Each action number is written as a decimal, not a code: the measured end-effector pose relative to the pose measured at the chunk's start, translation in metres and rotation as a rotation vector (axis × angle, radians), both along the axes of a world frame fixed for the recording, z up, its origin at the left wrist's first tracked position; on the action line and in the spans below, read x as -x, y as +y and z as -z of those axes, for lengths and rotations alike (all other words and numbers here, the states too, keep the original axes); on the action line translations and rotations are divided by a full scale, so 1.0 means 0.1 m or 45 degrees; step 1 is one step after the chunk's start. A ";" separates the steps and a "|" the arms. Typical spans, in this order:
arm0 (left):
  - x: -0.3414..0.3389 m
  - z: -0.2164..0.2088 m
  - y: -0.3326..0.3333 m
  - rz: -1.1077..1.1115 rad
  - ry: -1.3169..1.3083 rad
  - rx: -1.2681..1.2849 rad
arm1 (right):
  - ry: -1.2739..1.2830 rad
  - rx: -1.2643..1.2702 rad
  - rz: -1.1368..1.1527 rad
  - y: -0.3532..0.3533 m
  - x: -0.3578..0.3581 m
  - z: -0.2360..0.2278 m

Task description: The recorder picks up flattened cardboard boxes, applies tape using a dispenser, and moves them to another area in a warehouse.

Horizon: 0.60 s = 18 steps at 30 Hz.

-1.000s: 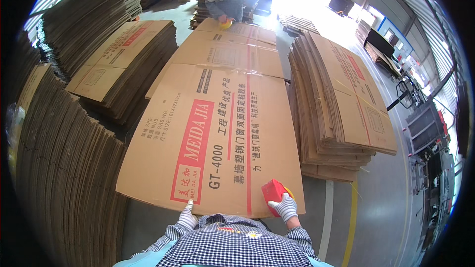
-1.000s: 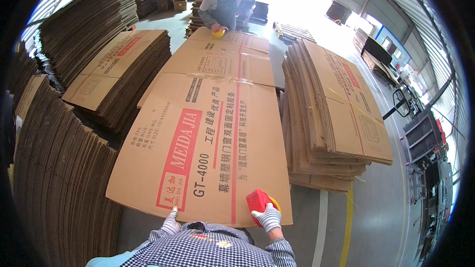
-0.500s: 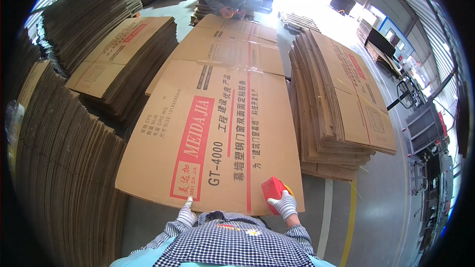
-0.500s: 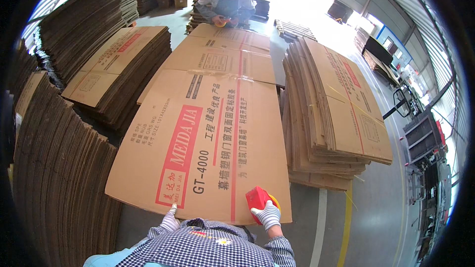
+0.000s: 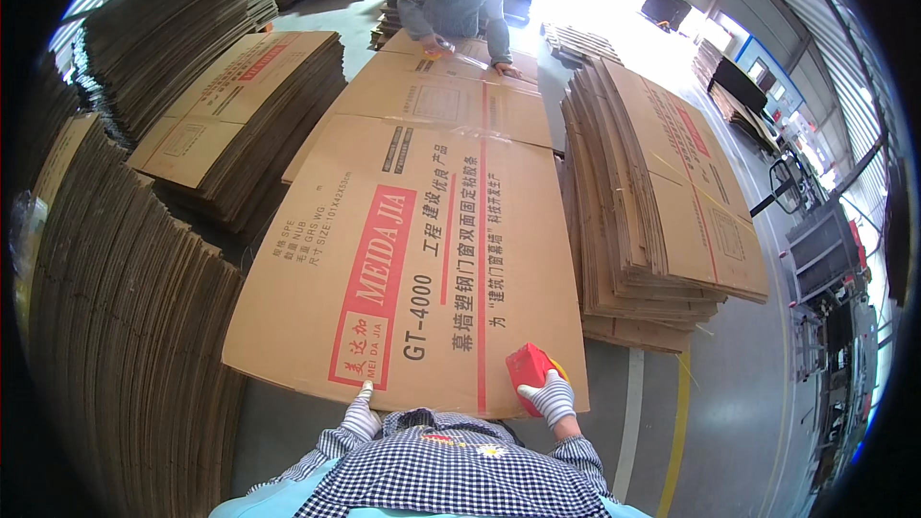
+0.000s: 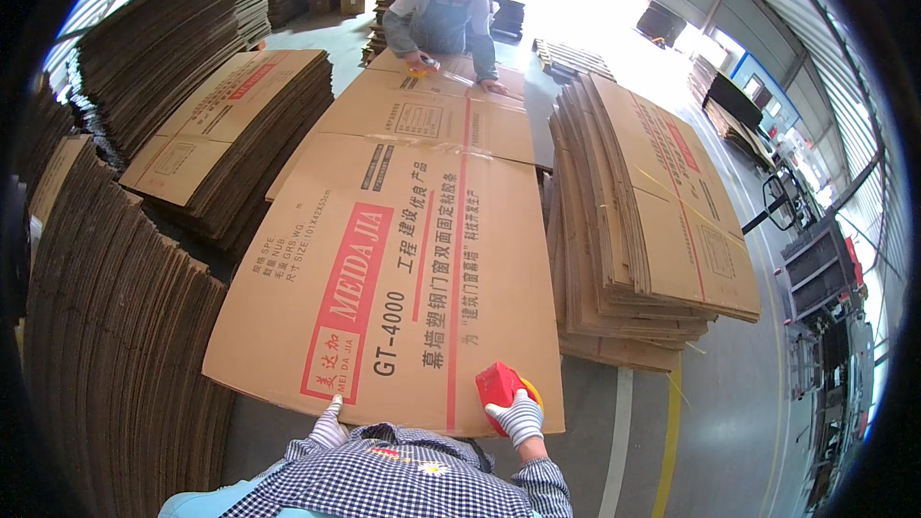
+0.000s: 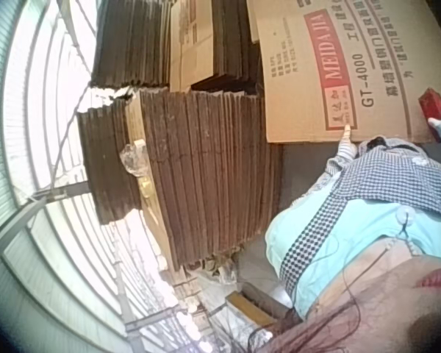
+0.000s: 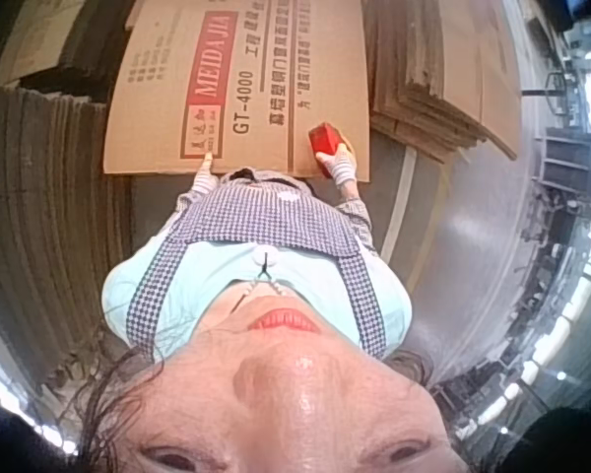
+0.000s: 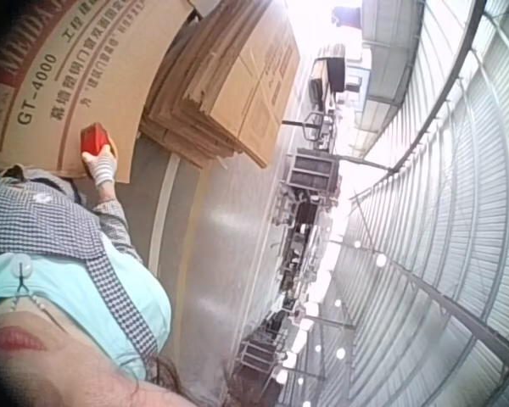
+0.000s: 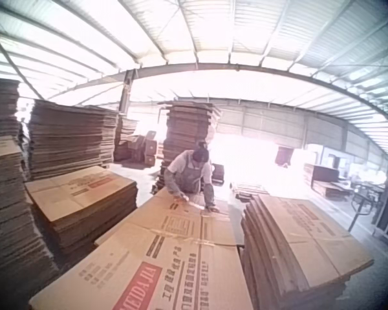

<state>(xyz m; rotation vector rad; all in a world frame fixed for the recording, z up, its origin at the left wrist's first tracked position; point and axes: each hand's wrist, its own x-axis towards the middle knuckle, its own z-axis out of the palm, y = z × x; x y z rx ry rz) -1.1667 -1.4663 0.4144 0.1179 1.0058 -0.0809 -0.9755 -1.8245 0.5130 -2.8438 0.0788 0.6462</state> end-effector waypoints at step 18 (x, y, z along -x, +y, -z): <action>0.02 0.07 -0.03 -0.019 -0.037 -0.092 | -0.009 0.003 0.006 0.00 0.03 0.01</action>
